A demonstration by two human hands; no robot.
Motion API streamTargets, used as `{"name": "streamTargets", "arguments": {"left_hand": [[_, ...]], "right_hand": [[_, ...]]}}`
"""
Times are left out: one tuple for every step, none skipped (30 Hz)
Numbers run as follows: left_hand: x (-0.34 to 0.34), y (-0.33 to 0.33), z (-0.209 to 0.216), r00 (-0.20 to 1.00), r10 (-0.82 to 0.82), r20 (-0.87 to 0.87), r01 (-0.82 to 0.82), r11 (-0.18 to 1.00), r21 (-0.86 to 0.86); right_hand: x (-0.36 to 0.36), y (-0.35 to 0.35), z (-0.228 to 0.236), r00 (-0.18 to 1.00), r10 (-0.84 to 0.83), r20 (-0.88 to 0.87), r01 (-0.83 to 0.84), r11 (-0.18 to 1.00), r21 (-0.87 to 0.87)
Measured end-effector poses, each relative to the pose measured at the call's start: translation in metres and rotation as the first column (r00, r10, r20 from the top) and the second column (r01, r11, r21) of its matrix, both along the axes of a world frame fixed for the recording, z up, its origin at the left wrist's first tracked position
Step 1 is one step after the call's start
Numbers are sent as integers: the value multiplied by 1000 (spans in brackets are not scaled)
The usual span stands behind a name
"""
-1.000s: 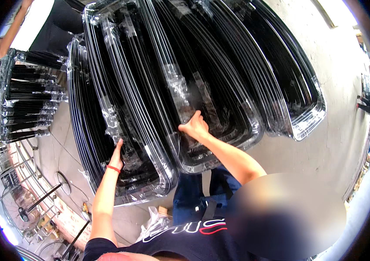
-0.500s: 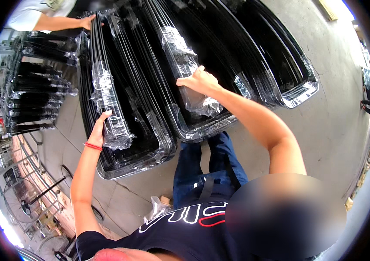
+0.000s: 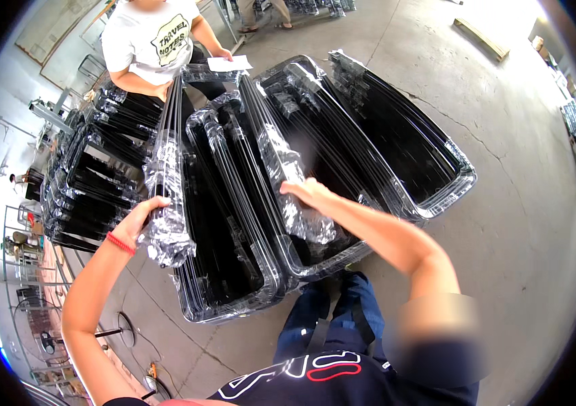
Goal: The person stacks multiple black metal chairs wrapped in plastic onto a wooden pallet. They lift and place the chairs one by one, aligning them into a neat pile.
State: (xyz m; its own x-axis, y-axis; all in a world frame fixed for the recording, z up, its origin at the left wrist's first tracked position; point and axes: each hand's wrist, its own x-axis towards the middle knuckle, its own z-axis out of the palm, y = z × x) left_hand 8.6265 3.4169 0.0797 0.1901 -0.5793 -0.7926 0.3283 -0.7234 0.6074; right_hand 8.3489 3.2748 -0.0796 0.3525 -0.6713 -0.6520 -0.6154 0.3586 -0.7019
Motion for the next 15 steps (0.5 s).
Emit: {"name": "streamTargets", "arguments": {"left_hand": [[-2, 3, -1, 1000, 2, -9, -2, 1000, 2], [-5, 8, -3, 999, -29, 33, 30, 999, -23], [-8, 16, -5, 995, -58, 81, 61, 997, -46], [-16, 23, -4, 997, -56, 56, 57, 998, -26], [-26, 31, 3, 995, -49, 91, 50, 999, -1], [-37, 41, 12, 991, -69, 111, 71, 997, -8], [-46, 50, 17, 988, -98, 118, 100, 995, -7], [-54, 60, 25, 987, -103, 123, 106, 994, -15], [-63, 71, 34, 987, -98, 126, 103, 994, -29], [-73, 77, 49, 975, -189, 116, 197, 979, -60], [-71, 87, 49, 967, -221, 126, 233, 969, -84], [-66, 100, 47, 968, -240, 70, 249, 946, -207], [-62, 110, 43, 965, -263, 26, 256, 908, -331], [-61, 116, 27, 985, -154, 79, 173, 907, -383], [-60, 127, 12, 990, -32, 136, 90, 893, -442]], "right_hand": [[0, 8, -2, 997, -35, -67, 35, 999, -2], [-7, 17, -1, 999, -35, -33, 36, 999, 35], [-12, 27, 5, 999, -33, 8, 33, 997, 73], [-16, 32, -2, 998, -40, -48, 41, 999, 20], [-26, 41, -6, 994, -91, -66, 93, 995, 24], [-33, 51, -2, 994, -97, -52, 97, 995, -6], [-45, 62, 1, 992, -111, -51, 110, 994, -28], [-56, 71, 3, 992, -120, -29, 120, 992, -29], [-64, 81, 13, 987, -154, -41, 152, 987, -57], [-78, 89, 23, 982, -187, 13, 188, 982, -36], [-93, 97, 28, 973, -220, 66, 221, 975, -13], [-106, 107, 24, 959, -267, 94, 269, 963, -10], [-116, 114, 27, 949, -278, 148, 279, 960, 12], [-127, 124, 33, 941, -291, 172, 291, 956, 29], [-131, 133, 49, 935, -290, 204, 288, 957, 42]]}}
